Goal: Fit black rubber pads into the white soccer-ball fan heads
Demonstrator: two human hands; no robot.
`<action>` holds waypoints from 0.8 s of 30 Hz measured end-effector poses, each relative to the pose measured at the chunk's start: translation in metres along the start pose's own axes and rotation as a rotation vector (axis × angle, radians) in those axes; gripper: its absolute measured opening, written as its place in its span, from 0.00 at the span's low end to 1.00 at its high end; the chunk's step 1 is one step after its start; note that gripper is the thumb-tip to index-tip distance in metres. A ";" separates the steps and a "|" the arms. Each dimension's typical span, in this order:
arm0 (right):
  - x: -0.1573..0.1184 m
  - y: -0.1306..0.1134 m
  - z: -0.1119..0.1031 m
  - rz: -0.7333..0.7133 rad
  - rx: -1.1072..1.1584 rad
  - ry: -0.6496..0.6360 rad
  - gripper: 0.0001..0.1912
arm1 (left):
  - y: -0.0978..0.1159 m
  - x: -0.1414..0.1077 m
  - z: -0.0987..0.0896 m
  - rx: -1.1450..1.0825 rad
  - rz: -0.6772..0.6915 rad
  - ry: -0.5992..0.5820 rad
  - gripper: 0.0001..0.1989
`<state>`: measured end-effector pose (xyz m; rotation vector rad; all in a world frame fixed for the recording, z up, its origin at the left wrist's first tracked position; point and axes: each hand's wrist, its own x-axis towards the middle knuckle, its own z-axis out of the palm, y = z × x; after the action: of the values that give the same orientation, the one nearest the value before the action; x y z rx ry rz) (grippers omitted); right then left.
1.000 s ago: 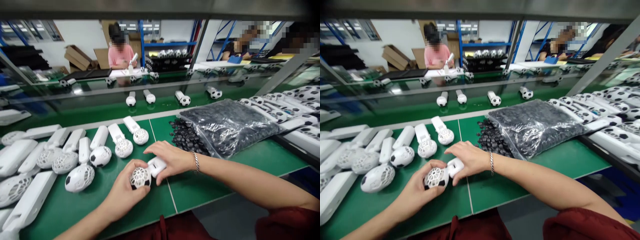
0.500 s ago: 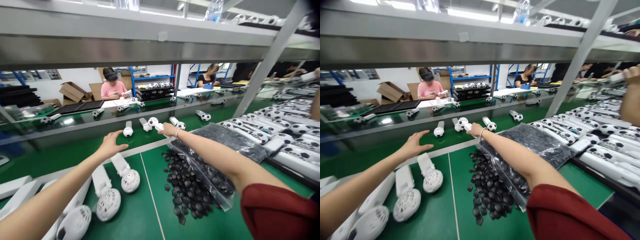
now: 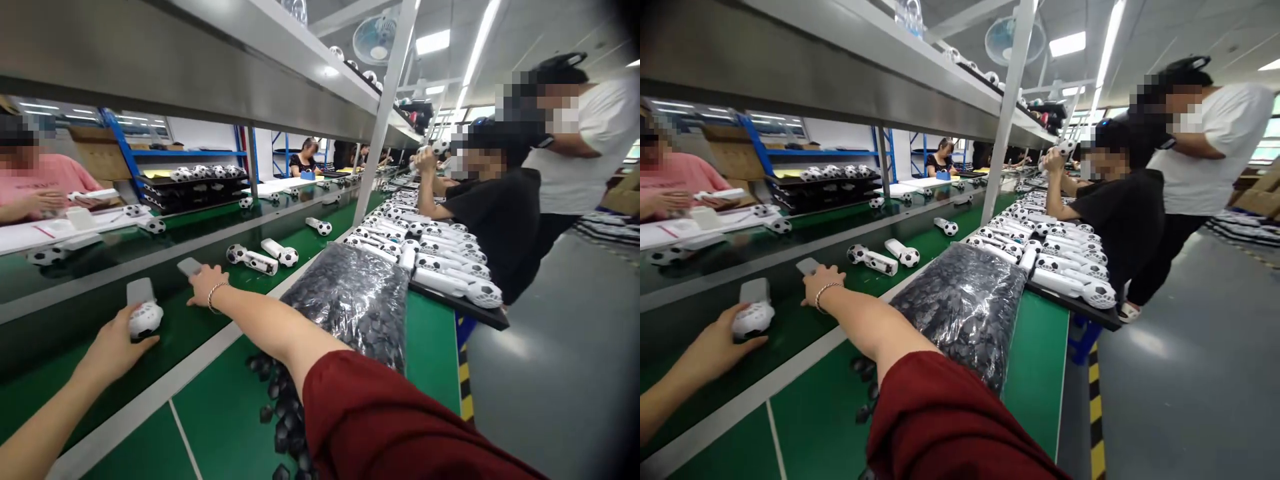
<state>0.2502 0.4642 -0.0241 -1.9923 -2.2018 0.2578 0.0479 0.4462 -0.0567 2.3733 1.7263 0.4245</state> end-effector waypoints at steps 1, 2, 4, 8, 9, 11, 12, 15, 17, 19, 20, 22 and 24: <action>0.001 0.002 0.004 0.004 0.001 0.010 0.25 | 0.003 0.003 0.002 -0.001 -0.004 0.009 0.32; 0.000 0.004 0.006 0.002 0.004 0.021 0.23 | 0.007 0.004 0.003 0.005 -0.011 0.028 0.31; -0.006 0.010 0.000 -0.016 0.011 0.031 0.23 | 0.015 0.007 0.002 0.029 -0.015 0.028 0.30; -0.037 0.027 -0.040 -0.119 0.010 0.025 0.24 | 0.028 0.010 0.001 0.059 0.008 -0.007 0.32; -0.051 0.033 -0.053 -0.160 0.008 0.030 0.23 | 0.030 0.011 0.002 0.059 0.017 0.000 0.32; -0.087 0.051 -0.078 -0.241 0.003 0.054 0.22 | 0.036 0.012 0.005 0.048 0.034 0.041 0.31; -0.110 0.062 -0.091 -0.264 0.002 0.078 0.21 | 0.038 0.011 0.006 0.035 0.049 0.061 0.31; -0.185 0.106 -0.120 -0.242 -0.001 0.279 0.18 | 0.050 0.004 0.002 -0.022 0.093 0.089 0.30; -0.230 0.142 -0.130 -0.185 -0.021 0.375 0.17 | 0.061 -0.009 -0.010 -0.090 0.085 0.103 0.31; -0.263 0.179 -0.133 -0.133 -0.083 0.412 0.17 | 0.078 -0.034 -0.029 -0.172 0.061 0.143 0.30; -0.275 0.197 -0.131 -0.108 -0.101 0.392 0.18 | 0.089 -0.052 -0.040 -0.194 0.059 0.161 0.29; -0.289 0.226 -0.125 -0.096 -0.102 0.305 0.17 | 0.113 -0.098 -0.064 -0.216 0.146 0.200 0.27; -0.294 0.242 -0.117 -0.112 -0.081 0.236 0.17 | 0.137 -0.151 -0.085 -0.183 0.255 0.219 0.28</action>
<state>0.5404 0.1970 0.0315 -1.8229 -2.1924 -0.0777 0.0992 0.2576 0.0463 2.4941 1.3917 0.8702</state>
